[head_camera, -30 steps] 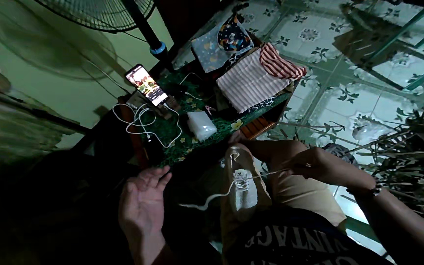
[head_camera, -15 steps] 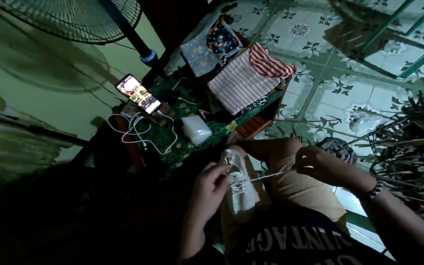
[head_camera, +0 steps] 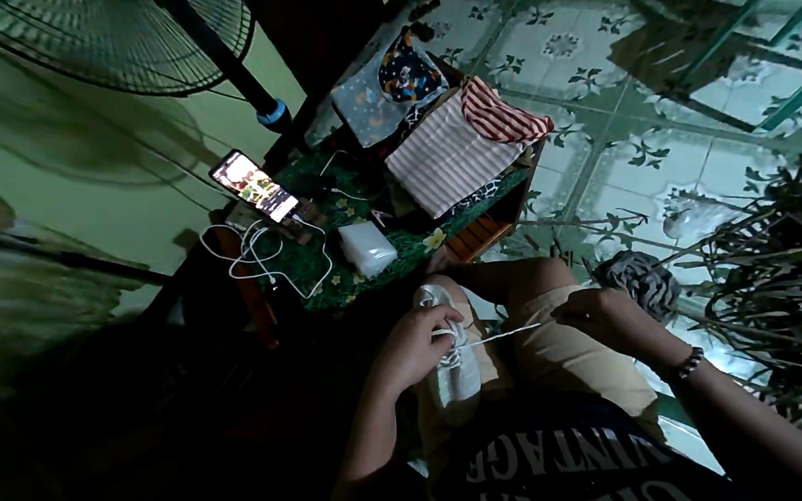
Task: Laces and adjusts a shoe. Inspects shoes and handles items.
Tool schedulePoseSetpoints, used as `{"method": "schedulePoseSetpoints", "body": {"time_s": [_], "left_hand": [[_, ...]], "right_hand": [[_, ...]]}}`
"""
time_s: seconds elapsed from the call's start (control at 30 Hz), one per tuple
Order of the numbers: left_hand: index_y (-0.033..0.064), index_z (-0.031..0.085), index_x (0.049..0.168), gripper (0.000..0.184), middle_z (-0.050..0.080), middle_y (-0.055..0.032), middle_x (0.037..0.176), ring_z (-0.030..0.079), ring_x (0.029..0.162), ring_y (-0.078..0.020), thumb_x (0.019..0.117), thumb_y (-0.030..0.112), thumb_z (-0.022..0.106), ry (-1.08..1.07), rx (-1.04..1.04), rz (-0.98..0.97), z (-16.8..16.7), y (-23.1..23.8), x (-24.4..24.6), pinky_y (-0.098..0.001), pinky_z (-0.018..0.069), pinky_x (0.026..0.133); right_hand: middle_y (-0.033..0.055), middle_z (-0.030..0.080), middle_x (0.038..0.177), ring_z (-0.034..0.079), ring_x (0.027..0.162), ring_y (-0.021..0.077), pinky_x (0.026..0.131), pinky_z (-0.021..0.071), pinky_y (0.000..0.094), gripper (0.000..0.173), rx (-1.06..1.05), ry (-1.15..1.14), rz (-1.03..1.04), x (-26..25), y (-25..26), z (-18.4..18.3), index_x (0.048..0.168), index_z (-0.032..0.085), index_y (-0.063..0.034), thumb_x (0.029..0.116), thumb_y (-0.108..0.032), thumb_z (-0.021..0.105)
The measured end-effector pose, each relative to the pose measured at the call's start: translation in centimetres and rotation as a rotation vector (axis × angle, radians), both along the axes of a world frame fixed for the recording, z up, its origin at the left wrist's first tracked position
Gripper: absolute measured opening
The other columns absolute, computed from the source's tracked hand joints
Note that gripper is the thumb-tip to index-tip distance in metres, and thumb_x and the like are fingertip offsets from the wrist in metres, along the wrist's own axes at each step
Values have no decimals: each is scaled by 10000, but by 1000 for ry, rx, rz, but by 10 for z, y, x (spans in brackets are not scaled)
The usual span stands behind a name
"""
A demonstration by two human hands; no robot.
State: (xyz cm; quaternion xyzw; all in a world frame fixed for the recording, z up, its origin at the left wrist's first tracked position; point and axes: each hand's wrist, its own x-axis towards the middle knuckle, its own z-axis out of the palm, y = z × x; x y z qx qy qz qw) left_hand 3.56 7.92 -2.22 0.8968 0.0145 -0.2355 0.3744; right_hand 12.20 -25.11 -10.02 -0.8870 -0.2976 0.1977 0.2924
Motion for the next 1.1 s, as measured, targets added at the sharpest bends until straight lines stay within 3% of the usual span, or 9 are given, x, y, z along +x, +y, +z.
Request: {"method": "schedulePoseSetpoints", "body": {"time_s": [0.2,0.3,0.4,0.57,0.73,0.87,0.97,1.1], "left_hand": [[59,717,1124,199,721,-23,1140,666,1071,-78,962,23,607,-85,-237,3,-14,13,0,-288,546,959],[57,729,1103,200,726,-16,1120,670,1056,-75,946,1,617,-90,-297,1,-19,15,1,-278,555,943],[47,728,1111,229,725,-24,1132,669,1066,-81,928,-25,610,-111,-350,-3,-25,16,2,-285,553,953],[20,711,1144,276,722,-42,1138,672,1068,-105,898,-64,619,-162,-448,52,-35,16,0,-293,560,945],[-4,670,1181,298,708,-66,1145,676,1049,-135,894,-70,622,-169,-560,118,-42,18,-5,-311,572,916],[-6,653,1202,313,706,-70,1148,678,1041,-136,893,-59,637,-170,-588,136,-42,18,-8,-311,574,906],[-2,635,1234,349,715,-66,1120,686,999,-131,889,-52,649,-156,-582,147,-41,17,-8,-303,578,866],[1,629,1231,344,716,-69,1114,690,995,-138,892,-49,644,-164,-593,168,-43,16,-8,-305,584,847]], "right_hand": [[121,736,1112,705,994,187,896,579,382,324,326,200,-39,2,-3,-2,1188,730,-23,976,-240,619],[68,755,1009,720,925,126,889,596,326,230,535,369,-241,-2,6,8,1077,740,-3,998,-187,626],[76,744,911,728,821,157,816,623,342,115,673,416,-348,-5,20,5,1018,698,17,983,-81,647],[67,743,916,733,821,169,813,623,348,276,747,562,-308,-14,44,10,1242,574,-7,976,-49,638],[61,756,953,733,859,159,818,621,337,129,792,719,-174,-21,66,6,1094,675,8,993,-58,629],[42,734,923,713,833,126,800,614,312,126,744,719,-82,-29,85,7,1071,689,11,987,-67,638],[-9,693,871,652,742,43,704,578,234,116,658,671,-65,-33,97,9,1051,702,-16,971,-82,650],[-25,678,836,608,688,13,637,534,190,119,621,648,-57,-34,103,7,1024,712,-27,964,-126,687]]}}
